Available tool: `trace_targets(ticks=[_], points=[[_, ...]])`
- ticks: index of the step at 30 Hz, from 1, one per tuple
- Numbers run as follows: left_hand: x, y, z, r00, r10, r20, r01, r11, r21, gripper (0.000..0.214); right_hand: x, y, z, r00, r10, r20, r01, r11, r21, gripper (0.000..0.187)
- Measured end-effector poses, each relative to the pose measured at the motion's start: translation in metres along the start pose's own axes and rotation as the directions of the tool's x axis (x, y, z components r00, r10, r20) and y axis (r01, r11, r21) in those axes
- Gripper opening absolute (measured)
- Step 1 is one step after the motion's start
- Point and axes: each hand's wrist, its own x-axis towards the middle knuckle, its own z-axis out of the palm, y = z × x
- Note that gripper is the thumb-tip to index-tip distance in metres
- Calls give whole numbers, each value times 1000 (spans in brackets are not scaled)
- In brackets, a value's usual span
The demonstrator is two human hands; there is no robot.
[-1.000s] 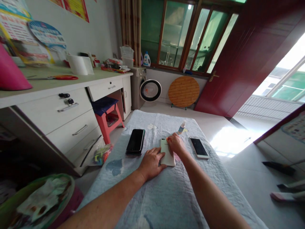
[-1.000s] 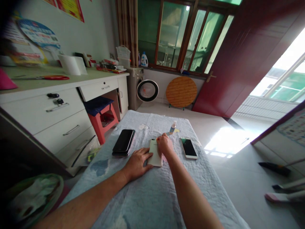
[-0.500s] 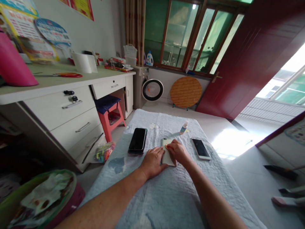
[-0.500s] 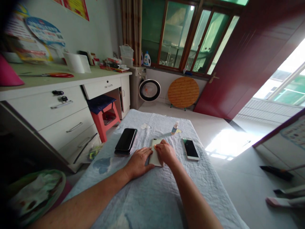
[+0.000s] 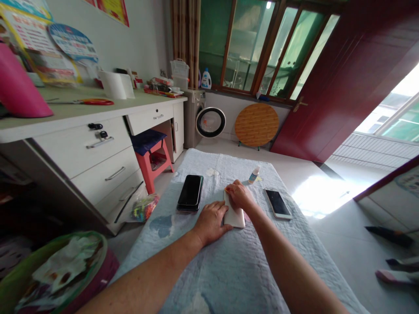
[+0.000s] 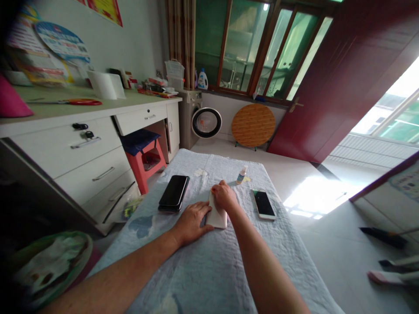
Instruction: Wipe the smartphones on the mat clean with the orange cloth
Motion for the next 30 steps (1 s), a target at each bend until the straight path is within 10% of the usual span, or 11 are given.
trace_targets(ticks=[13, 30], points=[[0, -10, 17, 987, -76, -143, 55, 988, -144, 110, 9, -11, -1, 983, -154, 101, 158, 987, -29, 26], [0, -6, 15, 981, -115, -153, 85, 978, -189, 116, -71, -37, -9, 959, -208, 191, 199, 978, 63, 18]])
